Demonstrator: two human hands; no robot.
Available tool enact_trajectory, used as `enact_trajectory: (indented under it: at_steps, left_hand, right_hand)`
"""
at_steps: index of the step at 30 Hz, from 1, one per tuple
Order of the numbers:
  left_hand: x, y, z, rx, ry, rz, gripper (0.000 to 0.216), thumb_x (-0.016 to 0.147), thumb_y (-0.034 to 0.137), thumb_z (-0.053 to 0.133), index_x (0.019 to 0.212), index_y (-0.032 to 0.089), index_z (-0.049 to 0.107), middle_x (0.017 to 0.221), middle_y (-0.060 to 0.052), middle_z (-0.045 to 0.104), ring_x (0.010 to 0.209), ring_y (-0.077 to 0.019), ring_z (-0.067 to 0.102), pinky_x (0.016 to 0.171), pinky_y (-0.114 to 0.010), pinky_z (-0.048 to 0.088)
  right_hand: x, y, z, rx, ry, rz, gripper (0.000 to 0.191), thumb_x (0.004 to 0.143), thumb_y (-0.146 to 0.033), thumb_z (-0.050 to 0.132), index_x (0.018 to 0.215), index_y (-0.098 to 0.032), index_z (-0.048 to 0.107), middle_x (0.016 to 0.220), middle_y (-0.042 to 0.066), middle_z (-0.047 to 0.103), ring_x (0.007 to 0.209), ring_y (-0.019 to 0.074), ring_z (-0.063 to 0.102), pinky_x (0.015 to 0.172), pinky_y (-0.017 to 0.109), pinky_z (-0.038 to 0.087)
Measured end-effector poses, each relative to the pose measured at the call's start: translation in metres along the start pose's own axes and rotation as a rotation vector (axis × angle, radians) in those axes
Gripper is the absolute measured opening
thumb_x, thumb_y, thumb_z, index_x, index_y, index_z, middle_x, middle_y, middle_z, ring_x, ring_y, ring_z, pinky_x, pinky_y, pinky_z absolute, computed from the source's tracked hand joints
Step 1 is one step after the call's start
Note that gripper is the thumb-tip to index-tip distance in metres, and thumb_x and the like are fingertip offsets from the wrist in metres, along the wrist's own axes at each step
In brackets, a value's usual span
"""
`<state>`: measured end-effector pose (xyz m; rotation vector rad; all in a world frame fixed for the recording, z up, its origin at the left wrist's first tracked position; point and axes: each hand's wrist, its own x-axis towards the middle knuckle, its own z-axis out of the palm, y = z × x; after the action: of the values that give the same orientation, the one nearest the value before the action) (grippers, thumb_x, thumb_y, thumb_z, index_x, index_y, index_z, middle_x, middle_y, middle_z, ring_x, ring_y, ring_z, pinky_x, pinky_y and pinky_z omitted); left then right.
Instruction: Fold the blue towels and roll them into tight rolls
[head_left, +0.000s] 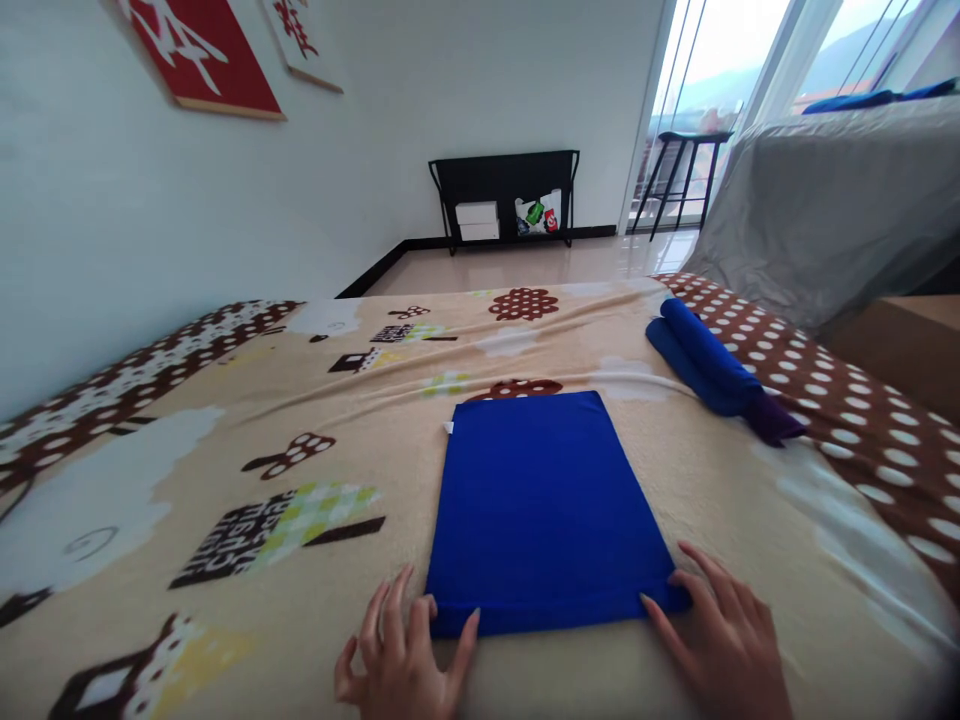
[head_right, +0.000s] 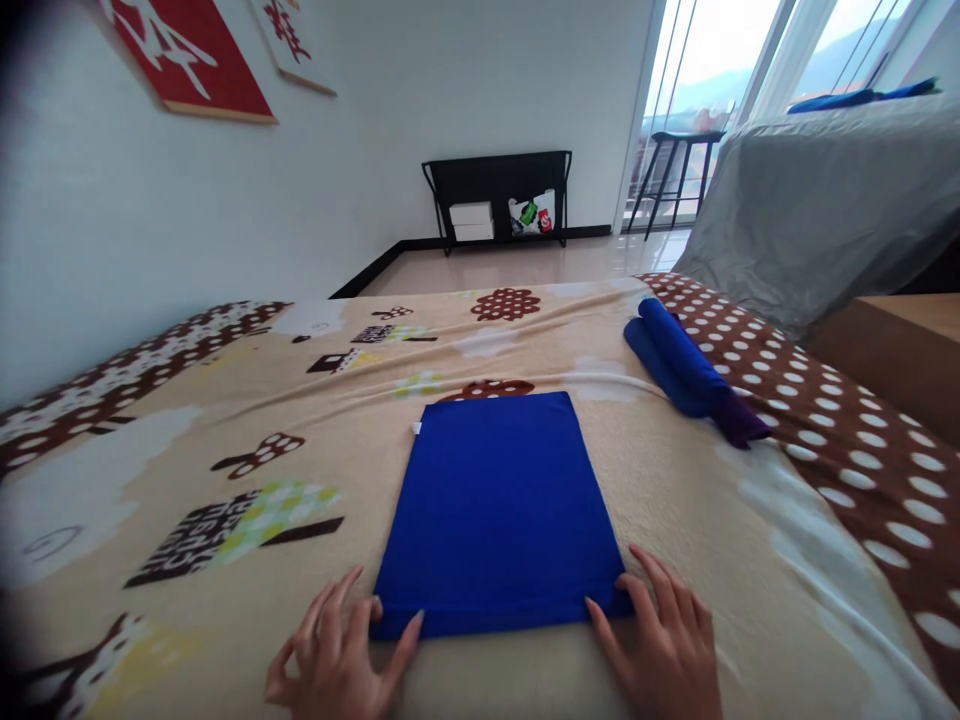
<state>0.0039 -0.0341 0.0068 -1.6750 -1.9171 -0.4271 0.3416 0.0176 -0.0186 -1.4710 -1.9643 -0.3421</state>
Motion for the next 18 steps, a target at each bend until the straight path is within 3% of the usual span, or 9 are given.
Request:
enact_trajectory:
  at_steps: [4, 8, 10, 13, 15, 18]
  left_hand:
    - [-0.002, 0.013, -0.003, -0.074, 0.104, 0.064, 0.013, 0.083, 0.031, 0.066, 0.091, 0.021, 0.068, 0.13, -0.014, 0.063, 0.121, -0.0345, 0.055, 0.098, -0.052, 0.039]
    - [-0.006, 0.045, 0.002, -0.379, 0.132, 0.477, 0.036, 0.089, 0.009, 0.046, 0.114, 0.023, 0.069, 0.127, -0.003, 0.069, 0.129, -0.0166, 0.054, 0.115, -0.036, 0.03]
    - [-0.005, 0.06, 0.008, -0.443, 0.122, 0.608, 0.04, 0.09, 0.012, 0.043, 0.123, 0.019, 0.065, 0.129, -0.002, 0.068, 0.133, -0.0154, 0.051, 0.119, -0.034, 0.026]
    - [-0.005, 0.071, 0.016, -0.444, 0.135, 0.605, 0.04, 0.093, 0.022, 0.042, 0.126, 0.015, 0.064, 0.133, -0.004, 0.066, 0.137, -0.0174, 0.047, 0.123, -0.037, 0.02]
    - [-0.005, 0.071, 0.019, -0.445, 0.126, 0.6, 0.041, 0.094, 0.026, 0.039, 0.126, 0.016, 0.063, 0.135, -0.003, 0.064, 0.139, -0.017, 0.044, 0.124, -0.038, 0.017]
    - [-0.005, 0.064, 0.018, -0.437, 0.102, 0.642, 0.039, 0.095, 0.026, 0.04, 0.124, 0.016, 0.065, 0.131, -0.004, 0.067, 0.137, -0.0165, 0.046, 0.125, -0.039, 0.016]
  right_hand:
    - [0.003, -0.009, 0.003, -0.003, -0.036, 0.041, 0.028, 0.087, -0.047, 0.06, 0.097, -0.021, 0.062, 0.128, 0.011, 0.062, 0.111, 0.0314, 0.058, 0.091, 0.047, 0.041]
    - [0.001, -0.007, 0.004, -0.005, -0.048, 0.031, 0.029, 0.088, -0.048, 0.058, 0.097, -0.02, 0.062, 0.128, 0.013, 0.062, 0.11, 0.0316, 0.059, 0.09, 0.048, 0.042]
    - [0.0, -0.005, 0.001, -0.018, -0.037, 0.028, 0.028, 0.088, -0.047, 0.058, 0.097, -0.02, 0.062, 0.128, 0.013, 0.062, 0.109, 0.0321, 0.06, 0.089, 0.049, 0.043]
    - [0.002, -0.012, -0.006, -0.01, 0.013, -0.005, 0.02, 0.089, -0.035, 0.059, 0.102, -0.021, 0.064, 0.133, 0.013, 0.06, 0.114, 0.0315, 0.06, 0.093, 0.049, 0.043]
    - [0.006, -0.028, -0.008, 0.067, 0.008, -0.137, 0.027, 0.089, -0.023, 0.054, 0.114, -0.021, 0.063, 0.139, 0.012, 0.056, 0.124, 0.0284, 0.055, 0.099, 0.044, 0.043]
    - [0.016, -0.065, -0.001, 0.213, -0.061, -0.493, 0.042, 0.093, -0.015, 0.044, 0.133, -0.019, 0.056, 0.144, 0.006, 0.052, 0.137, 0.0202, 0.044, 0.107, 0.032, 0.041]
